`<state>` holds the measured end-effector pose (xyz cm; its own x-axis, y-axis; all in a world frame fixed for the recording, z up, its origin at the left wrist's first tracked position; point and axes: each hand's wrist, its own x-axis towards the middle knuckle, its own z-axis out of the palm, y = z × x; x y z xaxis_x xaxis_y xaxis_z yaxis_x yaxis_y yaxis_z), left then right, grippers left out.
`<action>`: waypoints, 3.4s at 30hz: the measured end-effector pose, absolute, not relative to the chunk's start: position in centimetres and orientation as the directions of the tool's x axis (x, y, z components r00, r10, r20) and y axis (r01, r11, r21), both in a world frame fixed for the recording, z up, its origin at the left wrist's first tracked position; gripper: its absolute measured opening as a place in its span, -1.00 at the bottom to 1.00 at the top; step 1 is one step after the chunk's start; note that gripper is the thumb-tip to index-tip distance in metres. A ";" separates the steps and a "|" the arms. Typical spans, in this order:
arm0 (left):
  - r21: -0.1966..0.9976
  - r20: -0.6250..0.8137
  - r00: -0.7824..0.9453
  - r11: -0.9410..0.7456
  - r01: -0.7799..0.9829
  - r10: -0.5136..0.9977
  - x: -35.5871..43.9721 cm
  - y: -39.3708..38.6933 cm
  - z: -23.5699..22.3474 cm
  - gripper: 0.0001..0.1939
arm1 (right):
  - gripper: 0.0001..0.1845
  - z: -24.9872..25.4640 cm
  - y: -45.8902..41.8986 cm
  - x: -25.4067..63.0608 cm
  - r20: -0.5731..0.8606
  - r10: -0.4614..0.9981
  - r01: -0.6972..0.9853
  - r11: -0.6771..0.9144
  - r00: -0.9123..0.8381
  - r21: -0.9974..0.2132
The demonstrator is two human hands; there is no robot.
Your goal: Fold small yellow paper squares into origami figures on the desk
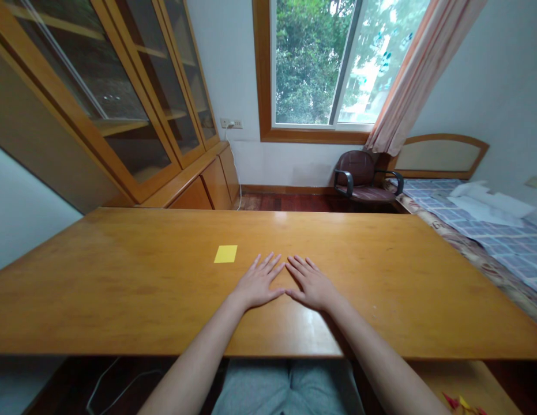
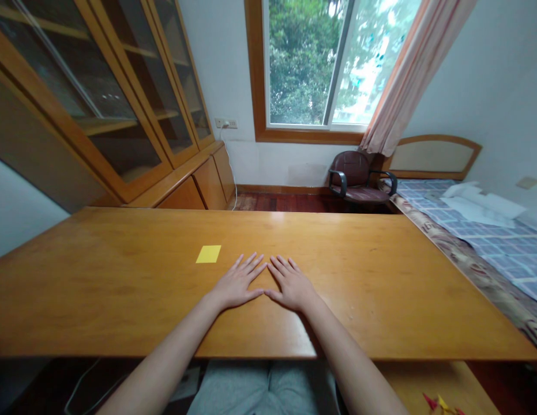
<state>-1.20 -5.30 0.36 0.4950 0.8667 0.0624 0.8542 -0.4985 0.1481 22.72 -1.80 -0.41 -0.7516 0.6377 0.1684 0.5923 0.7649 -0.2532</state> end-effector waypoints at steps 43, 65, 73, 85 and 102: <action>0.152 0.071 0.497 -0.502 0.851 0.865 -1.3 -5.2 0.1 -0.21 | -0.17 -0.2 -2.0 22.6 0.167 0.640 0.590 0.761 -0.750 -0.269; 0.144 0.107 0.499 -0.510 0.848 0.860 -1.3 -5.1 -0.3 -0.20 | -0.16 -0.1 -1.9 22.7 0.157 0.644 0.596 0.758 -0.749 -0.263; 0.161 0.084 0.496 -0.503 0.849 0.864 -1.3 -5.1 0.0 -0.20 | -0.17 0.0 -2.0 22.7 0.161 0.643 0.595 0.759 -0.749 -0.265; 0.154 0.087 0.497 -0.505 0.849 0.863 -1.3 -5.1 -0.1 -0.20 | -0.16 0.0 -1.9 22.7 0.151 0.647 0.602 0.755 -0.747 -0.260; 0.141 0.131 0.503 -0.518 0.844 0.854 -1.5 -4.9 -0.8 -0.21 | -0.18 0.0 -2.0 22.6 0.163 0.647 0.602 0.757 -0.745 -0.254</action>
<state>-1.51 -4.94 -0.76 0.5029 0.8544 0.1308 0.8437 -0.5182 0.1406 22.58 -2.01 0.00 -0.7450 0.6467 0.1634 0.6016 0.7573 -0.2542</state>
